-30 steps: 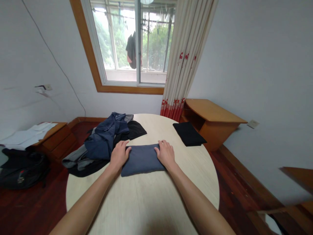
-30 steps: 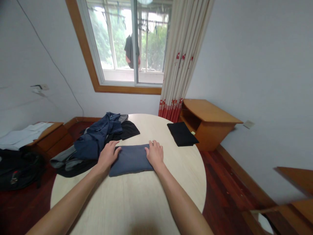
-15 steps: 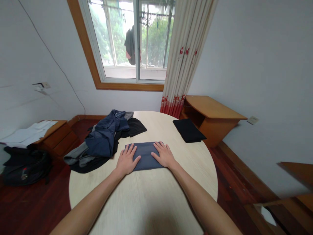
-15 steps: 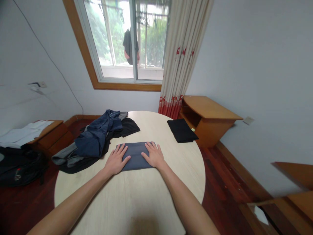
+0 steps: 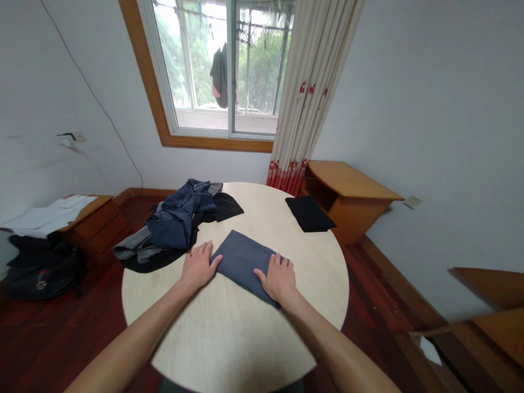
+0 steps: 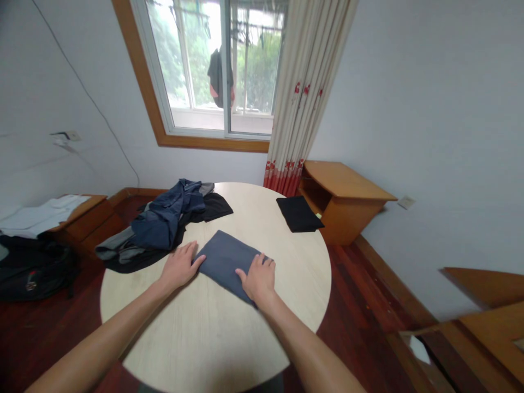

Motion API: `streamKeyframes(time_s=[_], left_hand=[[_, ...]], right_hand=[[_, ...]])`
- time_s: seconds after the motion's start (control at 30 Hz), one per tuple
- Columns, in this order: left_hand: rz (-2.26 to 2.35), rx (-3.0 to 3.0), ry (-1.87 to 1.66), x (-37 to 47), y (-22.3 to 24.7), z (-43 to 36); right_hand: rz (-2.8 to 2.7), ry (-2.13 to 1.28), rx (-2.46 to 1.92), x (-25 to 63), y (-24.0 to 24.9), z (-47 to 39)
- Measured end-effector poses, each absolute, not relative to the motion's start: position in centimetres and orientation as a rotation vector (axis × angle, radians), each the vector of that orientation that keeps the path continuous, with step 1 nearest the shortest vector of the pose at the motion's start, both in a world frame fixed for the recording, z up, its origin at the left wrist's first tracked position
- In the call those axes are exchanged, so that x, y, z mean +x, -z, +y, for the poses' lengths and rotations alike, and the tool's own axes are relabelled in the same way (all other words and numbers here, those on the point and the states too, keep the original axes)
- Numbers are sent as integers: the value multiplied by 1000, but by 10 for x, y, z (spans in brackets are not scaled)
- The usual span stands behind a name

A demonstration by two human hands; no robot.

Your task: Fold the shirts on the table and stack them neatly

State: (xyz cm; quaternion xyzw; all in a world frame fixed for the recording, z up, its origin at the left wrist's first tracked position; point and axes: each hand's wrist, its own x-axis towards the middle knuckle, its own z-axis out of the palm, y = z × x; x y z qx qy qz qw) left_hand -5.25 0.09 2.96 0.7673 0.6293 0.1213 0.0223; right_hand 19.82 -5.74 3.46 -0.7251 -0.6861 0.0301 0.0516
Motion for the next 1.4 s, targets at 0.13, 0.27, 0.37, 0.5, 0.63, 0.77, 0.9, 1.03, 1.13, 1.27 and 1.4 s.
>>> streamKeyframes(time_s=[0.13,0.27,0.37,0.5,0.63,0.77,0.9,1.03,1.13,1.27,1.4], left_hand=[[1909,2313,-327,-54,-37,-22],[1782,2018,-427,-46,-38,-10],[1709,1807,-593,-40,-30,10],[1582,1625,-833,-30,-18,32],[1317,1466,-932,-14,-15,41],[1017,1325,-998,-1,-23,38],[909,1291,-1048,5,-37,33],[795,1235,-1094,15,-42,28],[676,1138,-1038,29,-31,19],[520,1097,-802,58,-8,2],[397,1103,-745,107,-3,2]], right_hand=[[-2131,-196,-2252,194,-48,-83],[-2084,-173,-2148,197,-71,-61],[-2090,-318,-2119,197,-75,-37],[-2002,-396,-2066,200,-59,-17],[-1807,-577,-1958,213,-38,-2],[-1450,-899,-1800,228,-25,10],[-1177,-1376,-1350,239,-28,8],[-1068,-1544,-1095,249,-47,-2],[-1060,-1420,-1092,264,-62,-6],[-1040,-1157,-1167,302,-76,0],[-1038,-935,-1217,353,-97,21]])
